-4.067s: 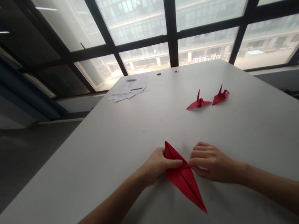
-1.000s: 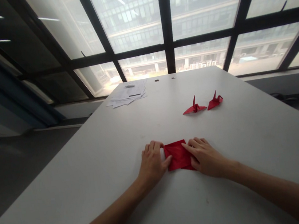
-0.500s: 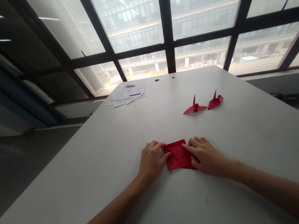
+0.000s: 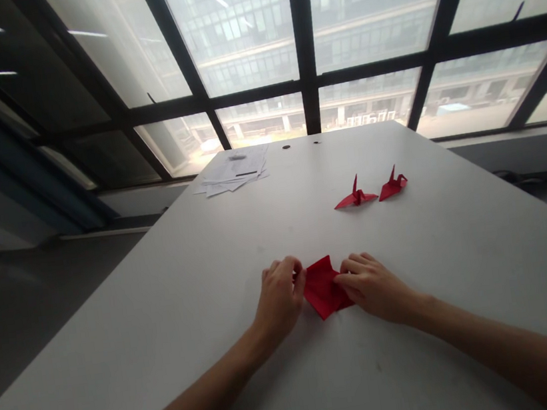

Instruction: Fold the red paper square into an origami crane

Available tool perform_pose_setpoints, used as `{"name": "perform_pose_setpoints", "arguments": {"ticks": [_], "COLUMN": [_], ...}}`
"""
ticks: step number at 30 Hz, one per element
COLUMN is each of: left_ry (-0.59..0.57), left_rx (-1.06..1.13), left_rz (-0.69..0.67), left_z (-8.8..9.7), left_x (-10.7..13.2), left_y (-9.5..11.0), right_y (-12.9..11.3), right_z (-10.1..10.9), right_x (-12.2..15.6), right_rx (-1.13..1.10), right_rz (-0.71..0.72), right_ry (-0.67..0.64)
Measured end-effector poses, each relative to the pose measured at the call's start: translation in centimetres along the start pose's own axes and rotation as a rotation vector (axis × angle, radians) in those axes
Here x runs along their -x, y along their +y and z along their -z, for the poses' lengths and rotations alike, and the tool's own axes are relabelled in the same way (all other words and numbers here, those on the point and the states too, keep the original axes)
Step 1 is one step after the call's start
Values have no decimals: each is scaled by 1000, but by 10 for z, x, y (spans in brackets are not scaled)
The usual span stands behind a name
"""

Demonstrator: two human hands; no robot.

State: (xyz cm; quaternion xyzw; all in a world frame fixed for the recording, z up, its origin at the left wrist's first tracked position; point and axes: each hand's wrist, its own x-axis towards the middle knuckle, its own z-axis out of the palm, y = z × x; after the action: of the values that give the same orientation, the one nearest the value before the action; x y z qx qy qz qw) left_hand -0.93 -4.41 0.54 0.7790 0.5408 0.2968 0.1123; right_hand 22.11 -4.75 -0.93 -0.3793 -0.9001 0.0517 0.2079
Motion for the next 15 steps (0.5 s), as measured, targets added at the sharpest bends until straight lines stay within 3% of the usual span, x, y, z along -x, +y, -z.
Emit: {"name": "perform_pose_setpoints", "arguments": {"ticks": [3, 5, 8, 15], "left_ry": [-24, -46, -105, -201], "left_rx": [293, 450, 475, 565], "left_rz": [0, -71, -166, -187], "left_z": [2, 3, 3, 1], "left_x": [6, 9, 11, 8], "left_y": [5, 7, 10, 15], "right_y": [-4, -6, -7, -14], "right_z": [1, 1, 0, 4], "right_x": [-1, -1, -2, -2], "right_rx": [-72, -121, -181, -297], "right_rz": [-63, -108, -139, -116], "right_ry": [27, 40, 50, 96]}}
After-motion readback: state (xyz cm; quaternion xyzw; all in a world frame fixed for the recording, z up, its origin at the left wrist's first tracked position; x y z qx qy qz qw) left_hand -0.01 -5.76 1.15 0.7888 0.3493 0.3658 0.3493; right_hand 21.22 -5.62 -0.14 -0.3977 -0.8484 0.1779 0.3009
